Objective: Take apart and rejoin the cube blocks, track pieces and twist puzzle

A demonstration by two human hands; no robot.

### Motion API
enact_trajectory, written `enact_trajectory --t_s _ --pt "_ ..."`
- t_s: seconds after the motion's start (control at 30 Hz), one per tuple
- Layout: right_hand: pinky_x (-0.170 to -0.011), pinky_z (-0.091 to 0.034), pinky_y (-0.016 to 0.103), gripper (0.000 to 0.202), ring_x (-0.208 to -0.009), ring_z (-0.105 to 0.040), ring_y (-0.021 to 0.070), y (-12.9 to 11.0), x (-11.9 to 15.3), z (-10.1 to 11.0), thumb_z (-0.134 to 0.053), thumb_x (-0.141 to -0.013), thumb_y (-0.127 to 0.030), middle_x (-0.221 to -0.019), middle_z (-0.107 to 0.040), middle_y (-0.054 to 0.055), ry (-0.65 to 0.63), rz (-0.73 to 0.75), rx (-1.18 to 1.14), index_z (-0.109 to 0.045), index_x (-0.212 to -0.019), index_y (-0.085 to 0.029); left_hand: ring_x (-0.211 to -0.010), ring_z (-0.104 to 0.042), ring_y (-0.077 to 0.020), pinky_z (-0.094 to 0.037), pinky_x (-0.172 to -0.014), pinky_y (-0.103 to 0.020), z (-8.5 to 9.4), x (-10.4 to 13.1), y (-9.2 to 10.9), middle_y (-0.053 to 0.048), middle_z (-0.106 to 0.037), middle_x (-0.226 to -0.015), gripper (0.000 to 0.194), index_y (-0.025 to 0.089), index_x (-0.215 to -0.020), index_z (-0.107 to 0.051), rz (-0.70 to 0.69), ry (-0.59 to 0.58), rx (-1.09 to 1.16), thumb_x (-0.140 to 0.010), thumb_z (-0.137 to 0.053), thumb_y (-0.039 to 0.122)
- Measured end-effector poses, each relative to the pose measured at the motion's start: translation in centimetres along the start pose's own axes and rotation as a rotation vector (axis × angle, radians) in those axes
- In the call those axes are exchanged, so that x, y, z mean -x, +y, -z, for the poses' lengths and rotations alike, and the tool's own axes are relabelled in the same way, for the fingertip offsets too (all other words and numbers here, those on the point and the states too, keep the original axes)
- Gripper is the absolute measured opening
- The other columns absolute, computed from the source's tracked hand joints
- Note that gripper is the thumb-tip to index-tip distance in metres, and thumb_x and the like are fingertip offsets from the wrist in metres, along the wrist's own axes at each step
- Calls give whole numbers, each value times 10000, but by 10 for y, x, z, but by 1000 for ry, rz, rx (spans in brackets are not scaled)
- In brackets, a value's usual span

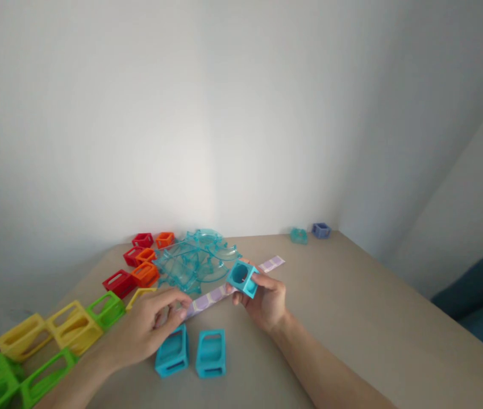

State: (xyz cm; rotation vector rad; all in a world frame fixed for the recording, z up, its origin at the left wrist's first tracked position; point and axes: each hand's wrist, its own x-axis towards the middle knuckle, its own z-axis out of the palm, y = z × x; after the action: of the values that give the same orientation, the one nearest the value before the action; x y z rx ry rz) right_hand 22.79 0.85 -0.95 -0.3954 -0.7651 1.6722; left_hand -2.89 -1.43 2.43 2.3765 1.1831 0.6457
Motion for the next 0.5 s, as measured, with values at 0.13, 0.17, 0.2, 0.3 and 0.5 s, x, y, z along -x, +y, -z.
enact_trajectory --t_s 0.13,0.17,0.2,0.3,0.5 --pt "-477 -494 253 373 -674 -674 231 3 0 0 -653 -651 -310 -791 -712 93 -19 -13 22 -679 -987 -149 -986 -622 -252 -486 -866 -352 12 7 -2 -70 -616 -1183 614 271 -1212 -590 -177 -200 -112 -682 -725 551" --pt "-480 -496 256 373 -669 -674 233 4 1 0 -647 -650 -302 -780 -711 98 -34 -18 37 -673 -987 -143 -1013 -621 -275 -487 -887 -376 12 9 -2 -76 -608 -1217 689 278 -1226 -584 -186 -238 -142 -626 -760 566" --pt "-483 -497 262 372 -662 -673 236 4 1 0 -642 -647 -295 -768 -708 105 -52 -27 54 -667 -981 -134 -1024 -623 -289 -489 -898 -394 12 10 -2 -78 -608 -1231 706 283 -1227 -585 -179 -267 -171 -604 -776 554" --pt "-496 -505 295 384 -643 -669 251 6 2 -3 -626 -622 -275 -745 -692 107 -104 -70 97 -649 -971 -117 -1035 -631 -285 -489 -912 -398 10 10 0 -66 -636 -1218 551 289 -1196 -603 -139 -290 -203 -676 -739 407" --pt "-672 -525 390 441 -723 -676 279 8 9 -11 -608 -569 -237 -764 -660 76 -283 -261 115 -631 -992 -113 -1002 -626 -220 -490 -883 -329 8 5 1 -63 -660 -1102 366 253 -1183 -584 -108 -38 -84 -825 -601 331"
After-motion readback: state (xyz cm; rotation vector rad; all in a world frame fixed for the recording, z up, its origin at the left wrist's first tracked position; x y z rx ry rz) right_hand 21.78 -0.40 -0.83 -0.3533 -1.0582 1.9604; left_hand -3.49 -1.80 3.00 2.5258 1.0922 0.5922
